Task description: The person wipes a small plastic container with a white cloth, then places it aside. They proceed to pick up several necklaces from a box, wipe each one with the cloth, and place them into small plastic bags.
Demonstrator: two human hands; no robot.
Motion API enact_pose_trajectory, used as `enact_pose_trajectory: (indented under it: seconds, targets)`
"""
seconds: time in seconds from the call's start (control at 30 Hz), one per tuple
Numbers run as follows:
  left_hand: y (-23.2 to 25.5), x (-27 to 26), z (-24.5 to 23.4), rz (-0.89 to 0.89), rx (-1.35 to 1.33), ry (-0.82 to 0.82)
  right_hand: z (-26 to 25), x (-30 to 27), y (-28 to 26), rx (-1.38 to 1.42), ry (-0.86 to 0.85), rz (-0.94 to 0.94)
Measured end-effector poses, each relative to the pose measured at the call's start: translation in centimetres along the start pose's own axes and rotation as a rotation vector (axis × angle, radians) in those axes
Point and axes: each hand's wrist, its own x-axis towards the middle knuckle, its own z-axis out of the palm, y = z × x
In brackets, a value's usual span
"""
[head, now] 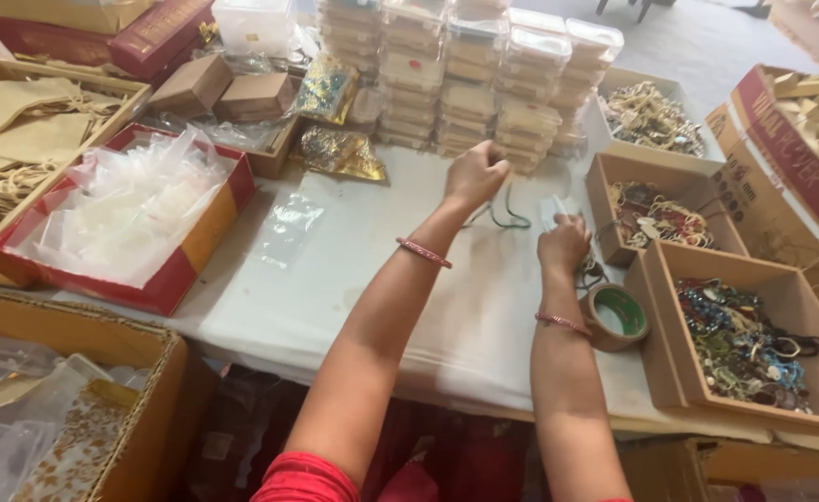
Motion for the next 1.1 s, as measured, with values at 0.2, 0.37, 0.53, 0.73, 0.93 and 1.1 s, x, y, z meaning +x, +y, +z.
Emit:
enact_pose_trajectory:
  seconds: [0.2, 0.37, 0.53, 0.73, 0.93, 1.1]
  targets:
    - [1.5, -2.1, -5.3, 0.174, -0.107, -0.169, -4.9, -0.4, -4.8, 0.210, 0.295, -0.065]
    - [-7.2, -6.7, -10.1, 0.088, 0.364, -0.324, -5.9, -2.5, -9.9, 0.357, 0.296, -0.418]
    - [-9.3, -9.0, -12.0, 0.114, 0.417, -0.290, -5.6, -5.8, -14.5, 0.595, -0.240, -0.817]
    - [-7.8, -10.3, -13.0, 0.192, 0.533, -0.207, -5.6, -3.6, -11.0, 0.434, -0.614, -0.424]
    - [-8.6, -10.2, -12.2, 0.285, 0.654, -0.055, -5.9, -3.4, -9.7, -0.122, -0.252, -0.377]
    - [-8.2, -9.9, -13.3, 0.182, 0.676, -0.046, -5.5, -6.5, -14.9, 0.218, 0.087, -0.819]
